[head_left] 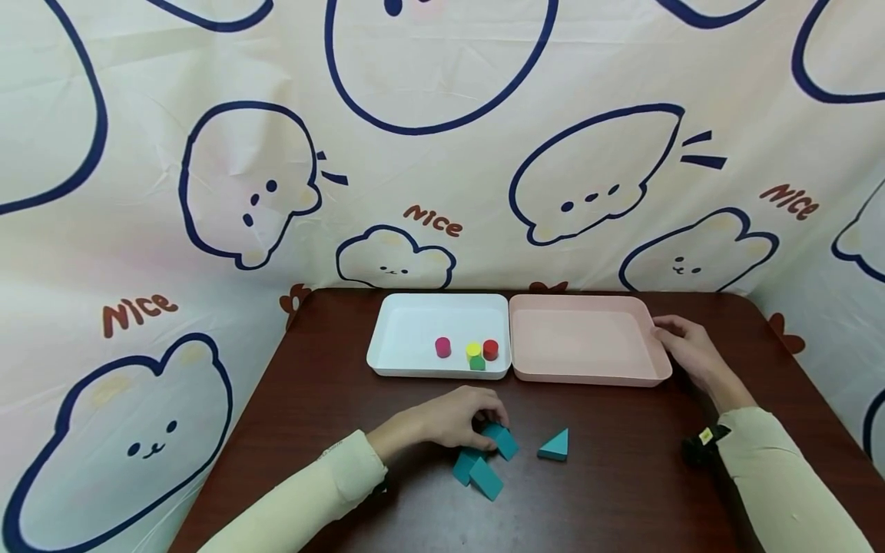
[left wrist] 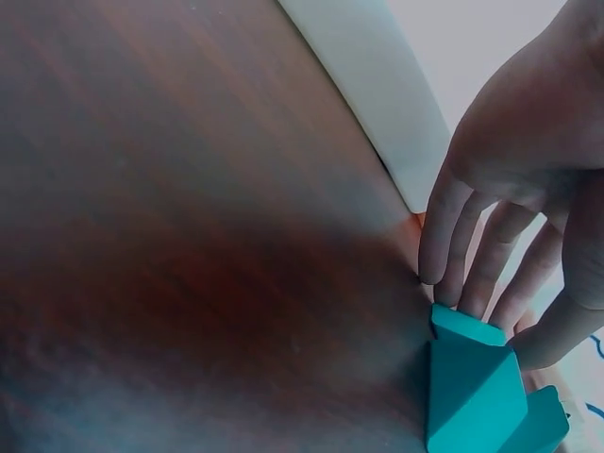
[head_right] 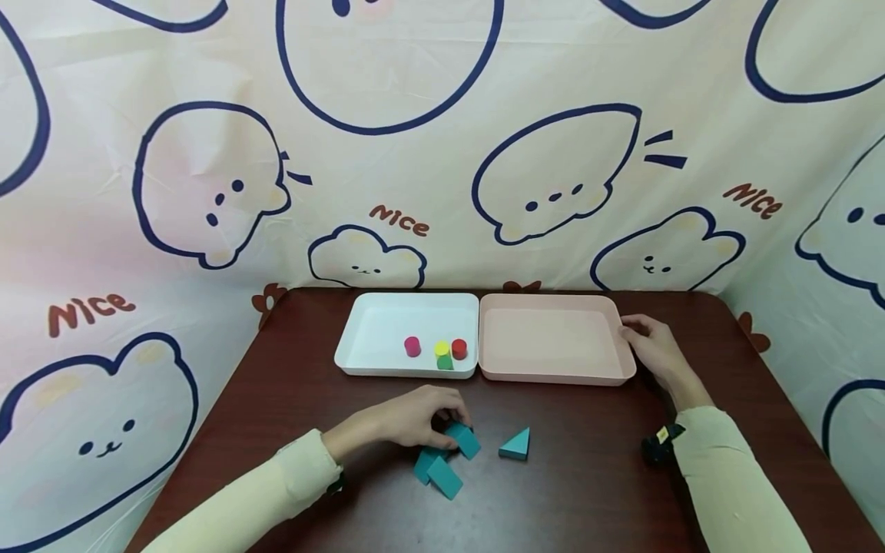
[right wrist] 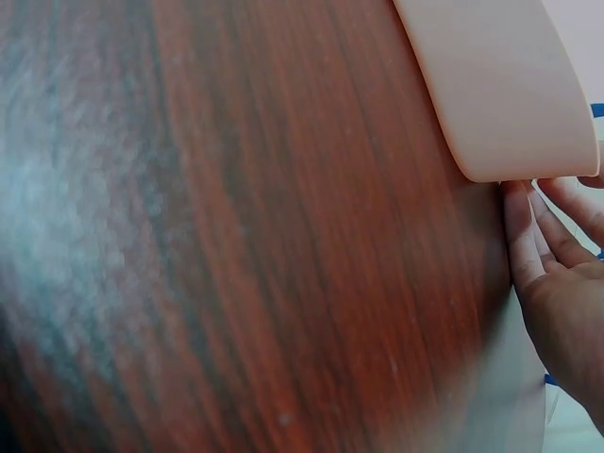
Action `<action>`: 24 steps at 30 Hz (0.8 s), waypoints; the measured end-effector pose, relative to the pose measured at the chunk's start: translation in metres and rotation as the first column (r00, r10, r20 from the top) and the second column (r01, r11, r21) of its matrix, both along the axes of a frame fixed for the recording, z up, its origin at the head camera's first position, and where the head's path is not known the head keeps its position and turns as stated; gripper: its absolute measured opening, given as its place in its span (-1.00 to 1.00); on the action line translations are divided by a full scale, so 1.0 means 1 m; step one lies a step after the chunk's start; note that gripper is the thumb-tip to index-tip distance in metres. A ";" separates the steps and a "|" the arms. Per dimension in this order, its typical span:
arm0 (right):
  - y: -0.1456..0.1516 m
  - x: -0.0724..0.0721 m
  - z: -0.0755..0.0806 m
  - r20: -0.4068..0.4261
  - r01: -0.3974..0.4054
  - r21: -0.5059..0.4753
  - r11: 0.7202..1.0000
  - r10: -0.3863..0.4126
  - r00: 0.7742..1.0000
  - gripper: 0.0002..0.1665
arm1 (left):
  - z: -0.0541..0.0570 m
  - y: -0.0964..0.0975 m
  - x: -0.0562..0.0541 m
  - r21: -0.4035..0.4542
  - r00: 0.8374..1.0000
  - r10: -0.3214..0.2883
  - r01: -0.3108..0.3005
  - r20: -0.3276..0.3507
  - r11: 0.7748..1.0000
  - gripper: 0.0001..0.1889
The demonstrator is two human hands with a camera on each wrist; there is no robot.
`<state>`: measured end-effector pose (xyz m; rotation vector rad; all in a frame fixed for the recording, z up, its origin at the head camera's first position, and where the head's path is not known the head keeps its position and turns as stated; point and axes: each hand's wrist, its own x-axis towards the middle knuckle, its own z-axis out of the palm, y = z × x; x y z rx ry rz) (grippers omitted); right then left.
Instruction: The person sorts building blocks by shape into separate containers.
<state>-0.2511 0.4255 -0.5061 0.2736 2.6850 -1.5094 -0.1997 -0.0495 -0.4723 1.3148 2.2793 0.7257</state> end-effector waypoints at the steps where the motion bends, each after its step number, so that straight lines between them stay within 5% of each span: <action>1: 0.000 0.000 0.000 -0.002 0.001 -0.001 1.000 -0.001 1.000 -0.28 | 0.001 0.000 0.000 0.000 1.000 0.003 -0.003 0.001 1.000 -0.73; 24: -0.001 0.001 -0.002 -0.023 -0.006 0.004 1.000 0.006 1.000 -0.29 | 0.031 0.031 -0.021 0.102 0.997 0.064 -0.060 -0.032 0.993 -0.65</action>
